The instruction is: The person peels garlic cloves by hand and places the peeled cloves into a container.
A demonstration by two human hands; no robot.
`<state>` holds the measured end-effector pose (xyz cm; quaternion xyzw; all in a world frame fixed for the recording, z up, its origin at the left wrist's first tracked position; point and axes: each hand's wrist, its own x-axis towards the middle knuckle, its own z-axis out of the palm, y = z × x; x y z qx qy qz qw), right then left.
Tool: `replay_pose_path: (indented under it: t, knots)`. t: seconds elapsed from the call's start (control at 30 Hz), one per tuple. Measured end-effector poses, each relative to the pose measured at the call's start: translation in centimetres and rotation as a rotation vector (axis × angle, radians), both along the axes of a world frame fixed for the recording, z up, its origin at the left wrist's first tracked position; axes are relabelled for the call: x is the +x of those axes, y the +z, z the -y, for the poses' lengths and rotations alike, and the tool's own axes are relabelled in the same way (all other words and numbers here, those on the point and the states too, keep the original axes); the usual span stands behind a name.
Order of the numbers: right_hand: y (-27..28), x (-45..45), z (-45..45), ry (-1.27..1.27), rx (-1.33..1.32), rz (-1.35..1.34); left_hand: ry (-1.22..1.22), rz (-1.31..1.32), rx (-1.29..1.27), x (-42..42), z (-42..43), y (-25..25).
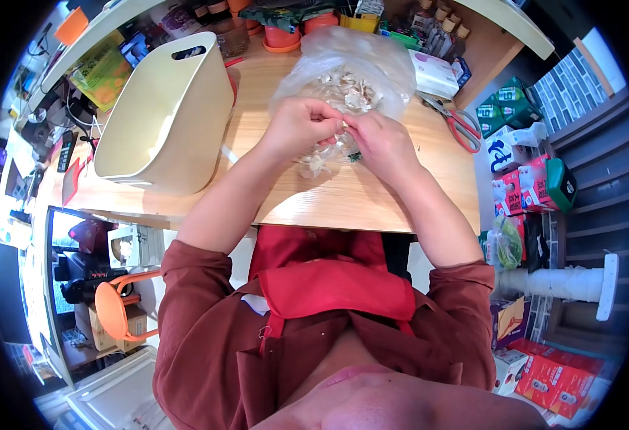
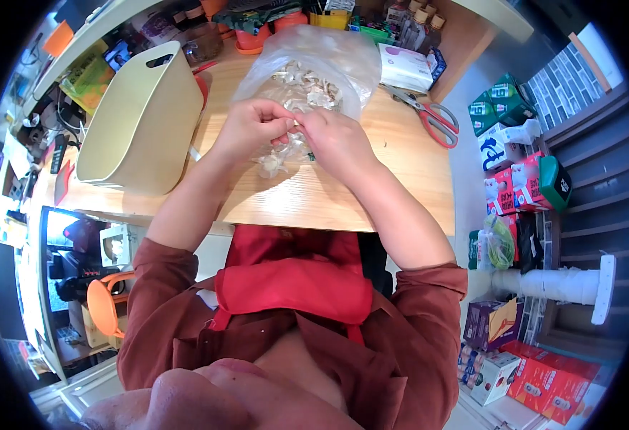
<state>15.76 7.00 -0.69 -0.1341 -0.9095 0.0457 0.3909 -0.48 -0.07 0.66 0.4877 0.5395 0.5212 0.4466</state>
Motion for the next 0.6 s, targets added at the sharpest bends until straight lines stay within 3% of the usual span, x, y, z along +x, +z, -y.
replay_pose_path:
  t: [0.37,0.47,0.6]
  knots:
    - [0.11,-0.02,-0.11,0.048,-0.159,-0.030,0.005,0.077,0.006,0.19,-0.07,-0.36]
    - [-0.09,-0.18,-0.08,0.079,-0.539,-0.111,0.000,0.163,0.030,0.18,-0.10,-0.28]
    - [0.31,-0.12,-0.06,0.083,-0.761,-0.138,-0.019,0.183,0.032,0.28,-0.13,-0.10]
